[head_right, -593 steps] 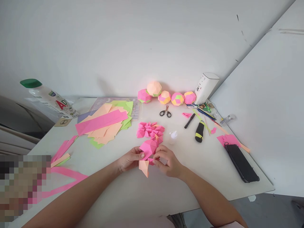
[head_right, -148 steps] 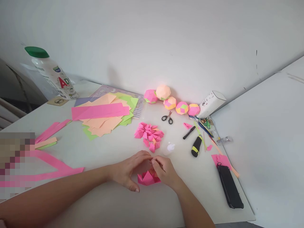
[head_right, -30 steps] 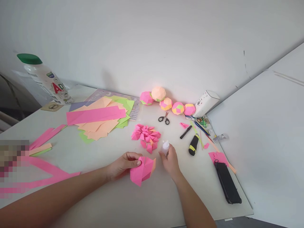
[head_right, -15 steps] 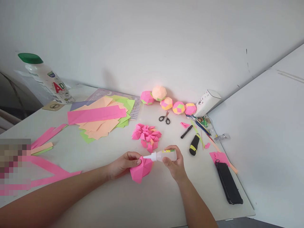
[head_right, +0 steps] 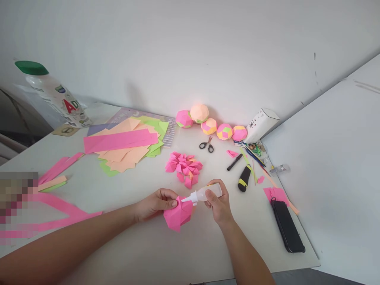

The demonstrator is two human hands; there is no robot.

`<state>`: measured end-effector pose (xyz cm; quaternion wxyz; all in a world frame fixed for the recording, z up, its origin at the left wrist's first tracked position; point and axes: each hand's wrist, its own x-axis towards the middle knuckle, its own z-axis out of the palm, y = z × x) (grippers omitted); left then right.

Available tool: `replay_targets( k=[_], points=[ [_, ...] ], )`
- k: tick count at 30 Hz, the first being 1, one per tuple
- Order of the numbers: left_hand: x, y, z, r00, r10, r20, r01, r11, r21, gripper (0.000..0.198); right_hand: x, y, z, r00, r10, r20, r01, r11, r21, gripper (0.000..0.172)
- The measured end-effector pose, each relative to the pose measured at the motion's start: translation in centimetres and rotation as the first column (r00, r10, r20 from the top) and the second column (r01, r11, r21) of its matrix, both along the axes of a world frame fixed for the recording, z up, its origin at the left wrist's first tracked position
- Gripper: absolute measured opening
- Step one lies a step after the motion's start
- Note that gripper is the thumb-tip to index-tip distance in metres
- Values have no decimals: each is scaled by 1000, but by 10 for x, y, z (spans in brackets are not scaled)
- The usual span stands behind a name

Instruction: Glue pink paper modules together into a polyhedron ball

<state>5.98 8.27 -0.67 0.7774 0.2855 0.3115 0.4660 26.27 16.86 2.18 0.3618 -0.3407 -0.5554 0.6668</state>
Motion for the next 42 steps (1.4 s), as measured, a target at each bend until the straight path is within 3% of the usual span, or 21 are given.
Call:
replay_targets(
  k=[20,27,42],
  points=[
    [0,-1,6,998,-34,-61,38,997,67,18,-1,-1,3,1000,18,-14,-18,999,-49,36],
    [-1,0,0,992,-13,-127,25,995,95,16,0,-1,1,1000,22,21,-21,999,-39,38],
    [-2,0,-2,995,-59,-82,66,995,77,14,-1,-2,1,1000,23,-4,-24,997,-80,35]
  ],
)
